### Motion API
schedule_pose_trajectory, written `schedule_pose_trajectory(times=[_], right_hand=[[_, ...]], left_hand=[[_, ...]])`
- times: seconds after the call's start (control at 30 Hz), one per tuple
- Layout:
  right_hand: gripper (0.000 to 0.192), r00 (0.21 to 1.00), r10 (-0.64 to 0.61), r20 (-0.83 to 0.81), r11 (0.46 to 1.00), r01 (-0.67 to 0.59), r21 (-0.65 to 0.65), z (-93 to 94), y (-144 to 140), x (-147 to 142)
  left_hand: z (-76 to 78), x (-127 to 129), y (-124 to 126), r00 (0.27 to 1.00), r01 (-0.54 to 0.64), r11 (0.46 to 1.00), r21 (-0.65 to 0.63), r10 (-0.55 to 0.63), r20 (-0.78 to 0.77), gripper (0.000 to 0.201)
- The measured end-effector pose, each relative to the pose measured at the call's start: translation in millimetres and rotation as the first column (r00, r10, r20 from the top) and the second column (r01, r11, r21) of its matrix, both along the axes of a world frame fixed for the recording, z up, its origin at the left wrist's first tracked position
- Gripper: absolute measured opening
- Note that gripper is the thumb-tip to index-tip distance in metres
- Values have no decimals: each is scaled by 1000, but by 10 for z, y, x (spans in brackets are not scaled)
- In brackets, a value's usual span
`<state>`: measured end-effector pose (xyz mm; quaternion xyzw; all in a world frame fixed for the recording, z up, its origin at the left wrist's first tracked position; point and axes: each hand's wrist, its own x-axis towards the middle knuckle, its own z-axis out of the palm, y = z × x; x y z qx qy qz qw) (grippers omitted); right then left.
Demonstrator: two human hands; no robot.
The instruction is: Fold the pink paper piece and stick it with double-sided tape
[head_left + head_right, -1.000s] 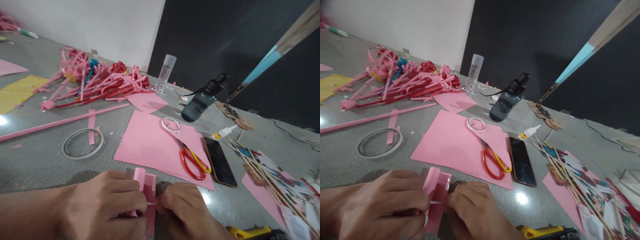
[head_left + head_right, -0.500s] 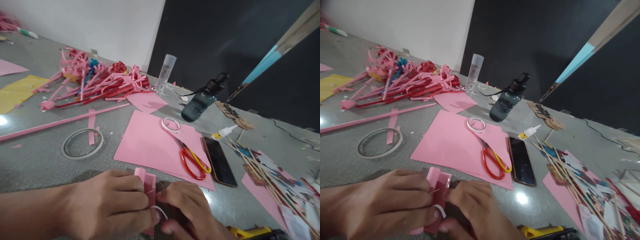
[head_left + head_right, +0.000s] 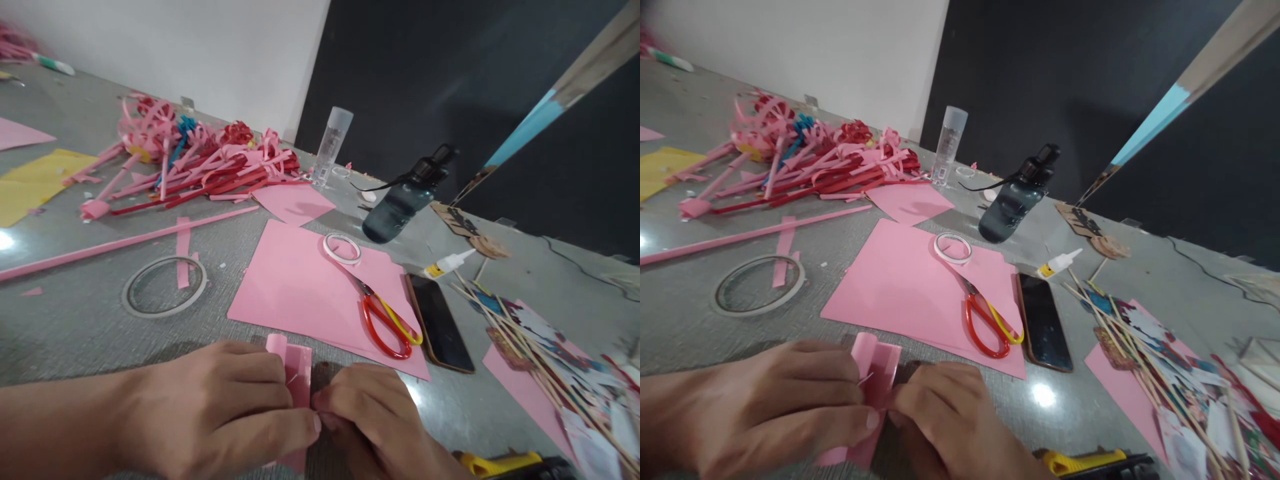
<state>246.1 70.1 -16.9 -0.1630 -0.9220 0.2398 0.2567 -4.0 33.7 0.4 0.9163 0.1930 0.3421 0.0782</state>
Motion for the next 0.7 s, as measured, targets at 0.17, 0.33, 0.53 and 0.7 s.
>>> schedule_pose_trajectory(times=[0.17, 0.33, 0.53, 0.7], right_hand=[[22, 999, -54, 1, 998, 54, -30, -31, -38, 59], [20, 997, -75, 6, 997, 75, -10, -44, -50, 58], [17, 996, -86, -3, 996, 86, -14, -35, -36, 32], [17, 995, -98, -19, 995, 98, -13, -24, -30, 20]], left_hand=[[-31, 2, -9, 995, -96, 995, 20, 96, 13, 23], [-53, 26, -16, 995, -104, 995, -4, 104, 10, 22], [-115, 14, -37, 989, -144, 989, -22, 144, -18, 22], [-153, 3, -52, 977, -207, 978, 5, 207, -48, 15]])
